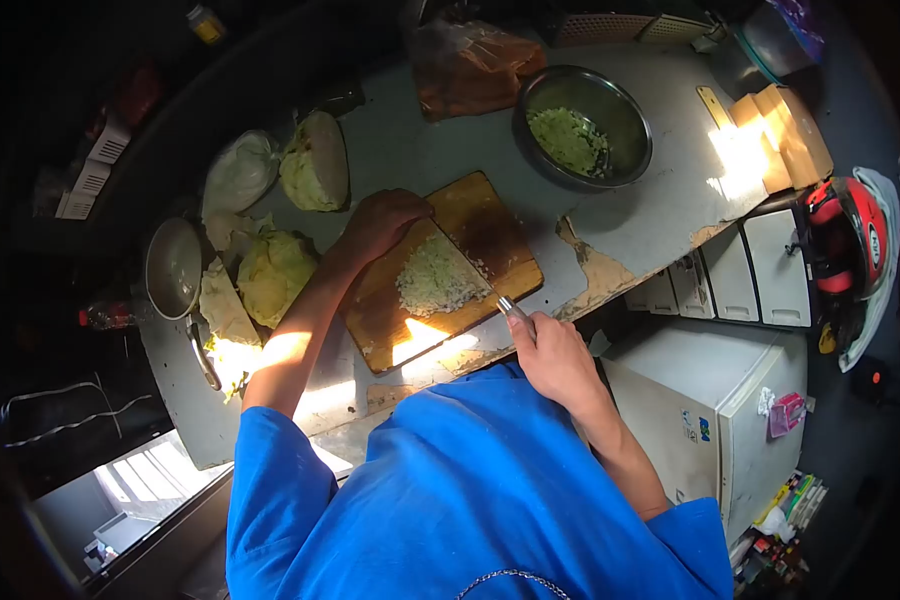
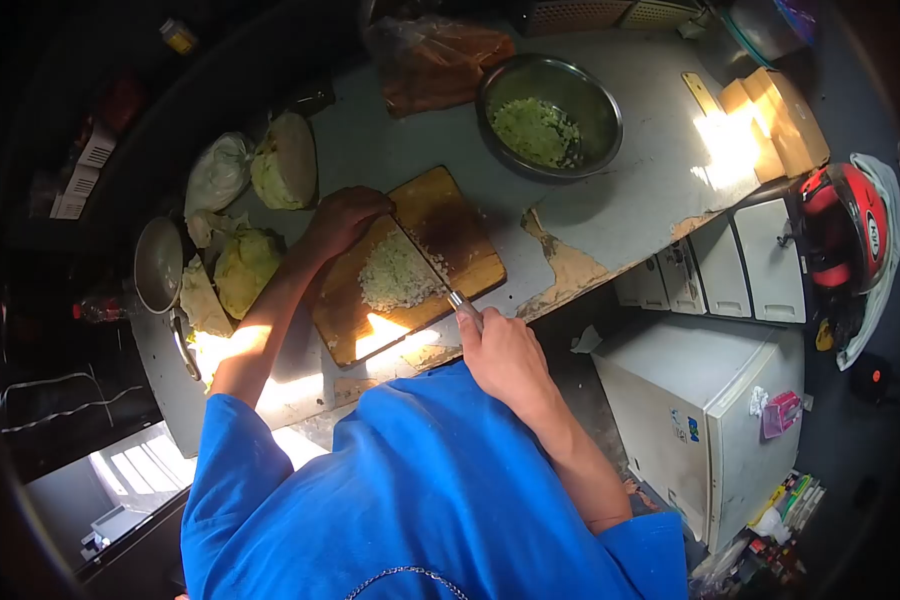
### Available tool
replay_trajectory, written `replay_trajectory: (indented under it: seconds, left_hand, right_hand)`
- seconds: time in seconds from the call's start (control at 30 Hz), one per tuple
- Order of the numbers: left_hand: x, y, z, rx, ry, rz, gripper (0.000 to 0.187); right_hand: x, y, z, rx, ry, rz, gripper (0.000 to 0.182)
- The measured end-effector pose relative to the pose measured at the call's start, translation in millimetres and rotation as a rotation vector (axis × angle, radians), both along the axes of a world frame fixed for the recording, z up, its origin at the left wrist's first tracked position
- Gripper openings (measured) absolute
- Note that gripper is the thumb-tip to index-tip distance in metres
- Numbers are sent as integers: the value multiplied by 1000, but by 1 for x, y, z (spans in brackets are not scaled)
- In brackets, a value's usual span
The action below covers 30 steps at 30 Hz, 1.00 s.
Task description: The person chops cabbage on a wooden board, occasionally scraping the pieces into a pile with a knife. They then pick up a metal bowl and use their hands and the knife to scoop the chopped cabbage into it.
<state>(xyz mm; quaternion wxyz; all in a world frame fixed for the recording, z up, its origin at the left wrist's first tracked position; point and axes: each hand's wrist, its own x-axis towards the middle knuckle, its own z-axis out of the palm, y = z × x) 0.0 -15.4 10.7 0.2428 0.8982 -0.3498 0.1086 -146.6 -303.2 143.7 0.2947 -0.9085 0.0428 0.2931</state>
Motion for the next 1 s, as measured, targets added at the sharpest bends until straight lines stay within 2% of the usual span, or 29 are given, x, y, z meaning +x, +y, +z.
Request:
replay_trajectory:
  seconds: [0.13, 0.37, 0.47, 0.63, 0.67, 0.77, 0.87, 0.97, 1.0]
  left_hand:
    - [4, -4, -1, -45, 52, -2, 21]
    - [6, -1, -9, -24, -11, -84, 29]
    - [8, 3, -7, 9, -28, -126, 31]
    - [11, 2, -5, 72, -61, -176, 33]
    - [9, 2, -6, 40, -30, -125, 34]
    - [-2, -1, -8, -25, 11, -34, 35]
    - [-2, -1, -6, -76, -19, 30, 34]
    - [1, 3, -2, -56, -19, 37, 33]
    - [2, 6, 0, -18, 12, 30, 32]
  right_hand:
    - [1, -3, -5, -19, 30, 12, 51]
    - [-26, -7, -72, -60, 38, 63, 47]
    - [-33, -7, -89, -24, -70, 59, 45]
    - [-23, -15, -73, 19, -119, 48, 48]
    - [-16, -18, -62, 58, -44, 18, 51]
    - [-3, -12, -3, 187, -216, -50, 33]
    - [5, -3, 36, 162, -268, 23, 31]
    - [-1, 4, 22, 150, -305, 36, 33]
    - [-9, 6, 7, 66, -286, 37, 32]
